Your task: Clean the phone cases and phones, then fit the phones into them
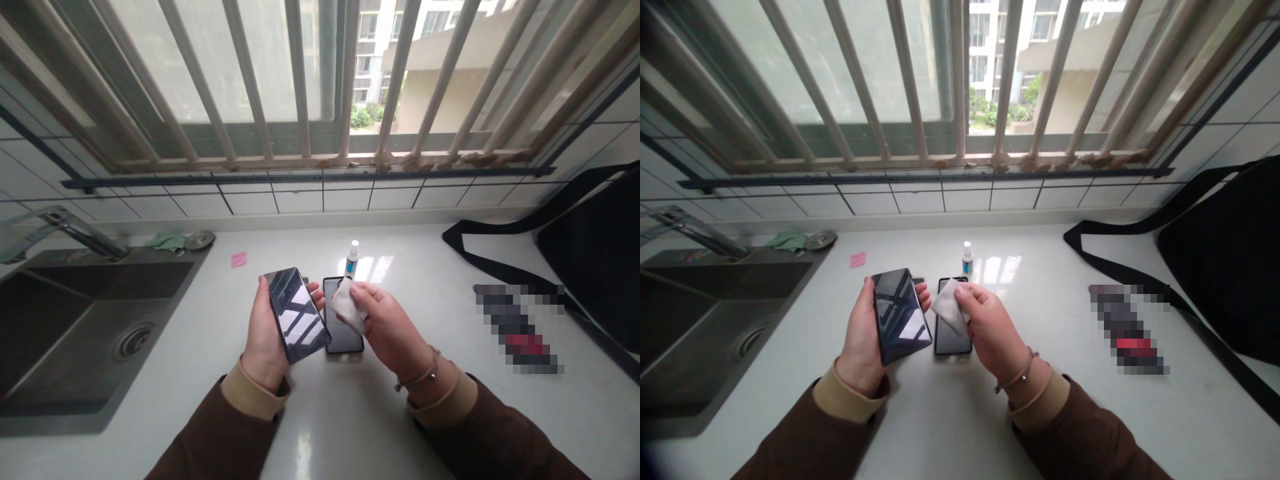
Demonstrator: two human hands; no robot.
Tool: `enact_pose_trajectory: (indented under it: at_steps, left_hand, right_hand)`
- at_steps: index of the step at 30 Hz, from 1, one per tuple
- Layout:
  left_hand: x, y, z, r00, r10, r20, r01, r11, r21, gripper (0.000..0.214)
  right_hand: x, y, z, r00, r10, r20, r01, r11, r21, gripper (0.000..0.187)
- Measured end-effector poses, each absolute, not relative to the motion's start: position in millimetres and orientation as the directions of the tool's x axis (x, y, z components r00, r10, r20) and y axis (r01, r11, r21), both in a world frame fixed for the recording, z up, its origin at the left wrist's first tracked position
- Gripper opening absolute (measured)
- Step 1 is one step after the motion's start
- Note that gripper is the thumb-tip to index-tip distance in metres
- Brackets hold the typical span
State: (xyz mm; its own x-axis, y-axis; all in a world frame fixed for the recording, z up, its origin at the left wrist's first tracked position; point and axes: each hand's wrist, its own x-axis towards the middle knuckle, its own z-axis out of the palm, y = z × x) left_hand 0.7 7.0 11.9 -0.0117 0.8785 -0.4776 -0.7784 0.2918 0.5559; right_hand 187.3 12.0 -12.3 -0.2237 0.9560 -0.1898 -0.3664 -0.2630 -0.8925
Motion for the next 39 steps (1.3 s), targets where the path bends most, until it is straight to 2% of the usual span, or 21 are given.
enact_pose_trajectory:
  at_steps: [3,5,9,11,15,20,23,25,29,32,35,39]
  left_hand:
    - [1.9,8.1,10.5,-0.044,0.880,-0.473,-0.766,0.275,0.582,0.068]
    - [3.0,8.4,10.1,-0.038,0.882,-0.469,-0.751,0.284,0.595,0.066]
    - [6.1,7.1,11.4,-0.045,0.886,-0.461,-0.732,0.285,0.619,0.065]
    - [7.9,5.7,12.7,-0.081,0.901,-0.425,-0.723,0.241,0.648,0.066]
    - [12.2,1.7,13.6,-0.065,0.934,-0.352,-0.712,0.204,0.672,0.070]
    - [19.6,-4.3,7.8,0.169,0.892,-0.420,-0.648,0.422,0.635,0.074]
    - [21.0,-3.6,0.9,0.090,0.910,-0.404,-0.597,0.373,0.710,0.064]
    - [18.3,-0.5,-4.1,0.007,0.942,-0.335,-0.544,0.285,0.789,0.053]
    - [7.5,5.8,-8.8,-0.199,0.964,-0.176,-0.333,0.102,0.937,0.030]
    - [1.8,5.6,-5.4,-0.218,0.976,-0.024,0.002,0.025,1.000,0.021]
    - [0.8,3.3,-3.3,-0.093,0.982,0.162,0.338,-0.122,0.933,0.015]
    - [2.2,2.6,-9.3,0.076,0.960,0.269,0.572,-0.263,0.777,0.016]
  right_hand:
    - [190.2,16.3,-19.2,-0.126,0.972,-0.199,-0.199,-0.222,-0.955,0.050]
    - [191.1,17.3,-19.6,-0.086,0.982,-0.165,-0.158,-0.177,-0.971,0.049]
    - [191.1,13.3,-9.6,-0.284,0.945,-0.161,-0.329,-0.254,-0.910,0.042]
    - [191.4,10.9,-5.3,-0.346,0.924,-0.160,-0.341,-0.283,-0.896,0.039]
    - [193.0,8.8,-6.0,-0.448,0.880,-0.155,-0.225,-0.279,-0.934,0.034]
    - [194.5,9.8,-10.3,-0.445,0.890,-0.098,-0.015,-0.117,-0.993,0.032]
    - [196.5,12.5,-8.6,-0.413,0.907,-0.077,0.082,-0.047,-0.995,0.030]
    - [199.5,15.3,-6.8,-0.372,0.924,-0.088,0.136,-0.039,-0.990,0.031]
    - [208.1,22.8,-6.7,-0.220,0.973,-0.070,0.292,-0.003,-0.956,0.032]
    - [213.7,27.5,-9.8,-0.153,0.988,-0.035,0.422,0.033,-0.906,0.028]
    - [216.0,29.1,-13.8,-0.139,0.990,-0.027,0.510,0.048,-0.859,0.023]
    - [213.7,27.9,-19.8,-0.148,0.989,-0.019,0.576,0.070,-0.814,0.020]
